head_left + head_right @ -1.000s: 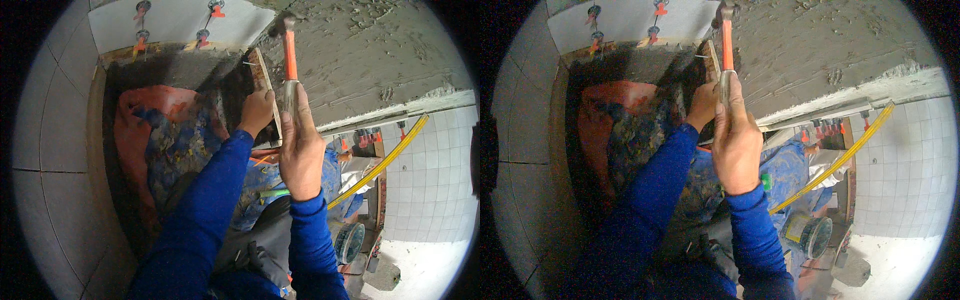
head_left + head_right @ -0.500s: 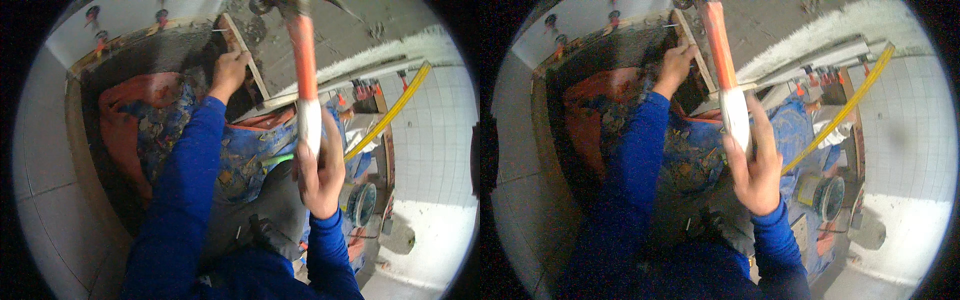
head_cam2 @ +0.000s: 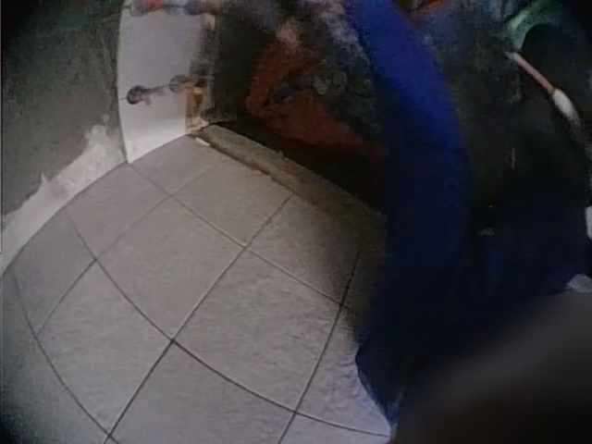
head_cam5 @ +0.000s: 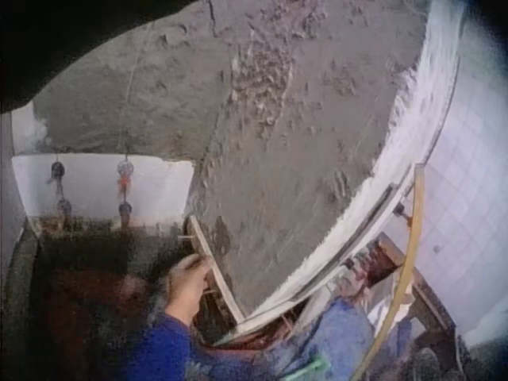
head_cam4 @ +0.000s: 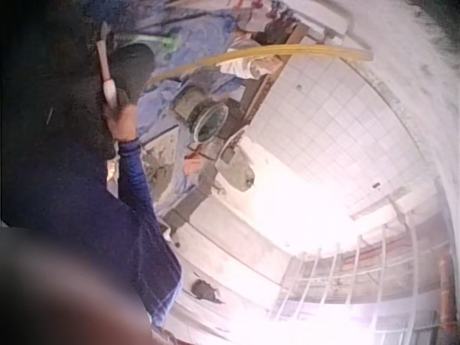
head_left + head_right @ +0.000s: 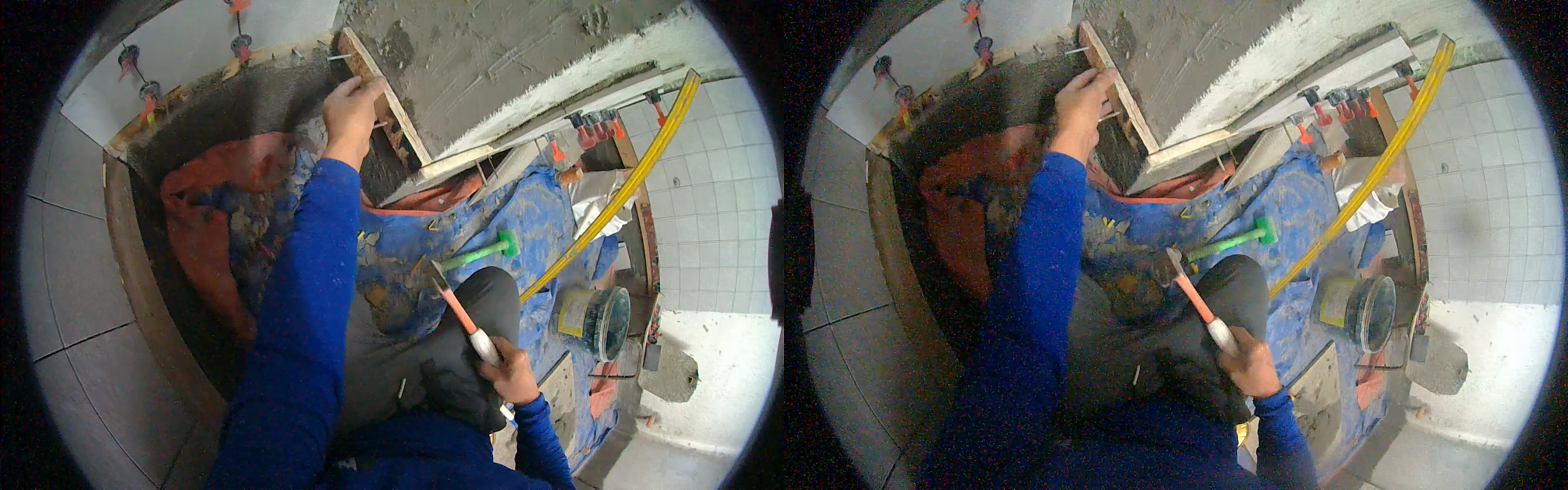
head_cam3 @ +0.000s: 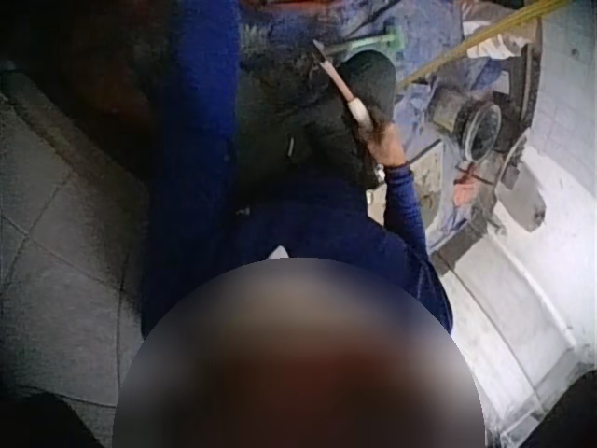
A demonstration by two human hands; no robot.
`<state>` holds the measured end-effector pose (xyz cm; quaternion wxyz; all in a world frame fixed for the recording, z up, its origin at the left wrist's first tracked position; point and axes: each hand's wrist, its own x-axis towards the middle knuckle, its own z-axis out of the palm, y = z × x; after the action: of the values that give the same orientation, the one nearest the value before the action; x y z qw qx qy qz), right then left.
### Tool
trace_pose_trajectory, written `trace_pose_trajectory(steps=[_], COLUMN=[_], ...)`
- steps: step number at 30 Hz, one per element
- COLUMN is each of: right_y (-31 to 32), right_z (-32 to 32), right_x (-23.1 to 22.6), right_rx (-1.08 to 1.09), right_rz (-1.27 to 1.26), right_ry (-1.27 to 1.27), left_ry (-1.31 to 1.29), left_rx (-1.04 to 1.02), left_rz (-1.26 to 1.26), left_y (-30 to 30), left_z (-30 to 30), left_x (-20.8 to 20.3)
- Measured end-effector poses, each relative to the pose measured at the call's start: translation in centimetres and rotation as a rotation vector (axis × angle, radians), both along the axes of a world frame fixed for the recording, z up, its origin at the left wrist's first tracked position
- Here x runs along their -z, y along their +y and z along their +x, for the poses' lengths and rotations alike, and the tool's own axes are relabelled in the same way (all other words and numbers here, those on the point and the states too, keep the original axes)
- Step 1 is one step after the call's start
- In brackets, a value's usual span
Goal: The person hammers nails into a wooden batten attached to a wall using a hammer. They then use a spirit level to check the alignment of the batten.
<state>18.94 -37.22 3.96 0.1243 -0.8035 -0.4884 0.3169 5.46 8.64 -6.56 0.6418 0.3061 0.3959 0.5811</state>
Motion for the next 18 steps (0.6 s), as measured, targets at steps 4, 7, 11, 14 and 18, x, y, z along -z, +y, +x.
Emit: trace_pose_trajectory(steps=[4, 7, 11, 14, 18], right_y=[0.5, 0.8, 2.2, 5.4, 11.5], right_z=[0.3, 0.4, -0.1, -1.2, -2.9], right_x=[0.3, 0.2, 0.4, 1.7, 5.8], right_rx=[0.004, -0.084, -0.091, -0.137, -0.264], right_rz=[-0.087, -0.035, -0.156, -0.151, -0.089], right_ry=[-0.006, 0.019, 0.108, 0.29, 0.143], left_ry=[0.109, 0.227, 0.407, 0.51, 1.023], left_rx=[0.052, 0.155, 0.456, 0.637, 0.65], left_rz=[0.044, 0.106, 0.277, 0.344, 0.431], left_y=[0.3, -0.3, -1.4, -2.0, -3.4], left_z=[-0.4, -1.3, -3.2, -4.4, -4.4], left_x=[-0.3, -1.1, -2.8, -4.0, -5.1])
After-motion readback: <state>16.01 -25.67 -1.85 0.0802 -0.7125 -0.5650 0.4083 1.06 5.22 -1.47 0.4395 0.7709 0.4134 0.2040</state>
